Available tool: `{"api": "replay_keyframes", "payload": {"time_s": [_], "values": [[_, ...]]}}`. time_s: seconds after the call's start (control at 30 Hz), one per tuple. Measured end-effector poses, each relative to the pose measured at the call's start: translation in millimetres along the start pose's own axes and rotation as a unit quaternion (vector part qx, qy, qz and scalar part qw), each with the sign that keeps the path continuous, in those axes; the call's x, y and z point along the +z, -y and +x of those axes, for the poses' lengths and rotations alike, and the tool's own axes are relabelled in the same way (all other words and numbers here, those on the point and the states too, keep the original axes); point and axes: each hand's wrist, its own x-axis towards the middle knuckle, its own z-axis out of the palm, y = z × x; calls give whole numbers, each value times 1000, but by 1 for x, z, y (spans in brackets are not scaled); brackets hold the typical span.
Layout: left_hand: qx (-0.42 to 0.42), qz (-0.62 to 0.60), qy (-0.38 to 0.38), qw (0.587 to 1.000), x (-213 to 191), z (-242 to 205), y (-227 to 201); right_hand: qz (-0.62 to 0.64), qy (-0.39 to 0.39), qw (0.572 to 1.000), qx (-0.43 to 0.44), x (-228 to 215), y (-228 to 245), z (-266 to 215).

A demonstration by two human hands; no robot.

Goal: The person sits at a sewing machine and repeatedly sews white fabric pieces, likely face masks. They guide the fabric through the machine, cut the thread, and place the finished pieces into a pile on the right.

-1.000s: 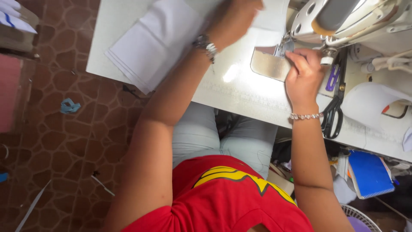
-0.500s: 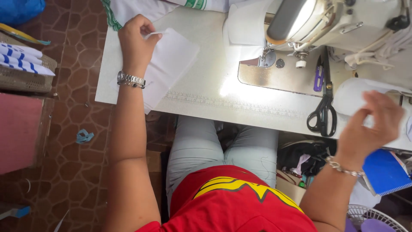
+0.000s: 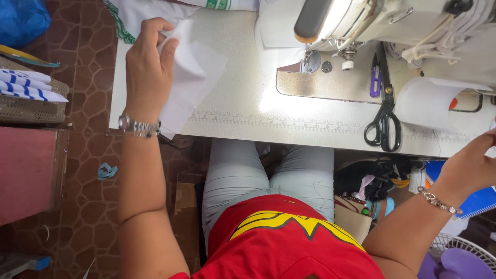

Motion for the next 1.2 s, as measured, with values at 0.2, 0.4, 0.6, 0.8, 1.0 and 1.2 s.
{"api": "replay_keyframes", "payload": {"time_s": [0.2, 0.4, 0.6, 0.8, 1.0, 1.2], "values": [[-12, -173, 163, 971, -10, 4, -95, 11, -63, 991, 120, -2, -24, -6], [26, -359, 169, 918, 17, 14, -148, 66, -27, 997, -8, -4, 27, 22], [-88, -294, 230, 924, 133, -18, -106, 53, 3, 999, 1, -10, 28, 24], [-27, -82, 221, 971, 117, -18, -96, 43, 69, 996, 43, -21, 9, 19], [-82, -116, 201, 969, 105, -50, -78, -5, 220, 974, 59, -30, 6, 15], [-156, -75, 192, 966, 103, -76, -114, -42, 359, 932, 33, -21, 1, 12]]}}
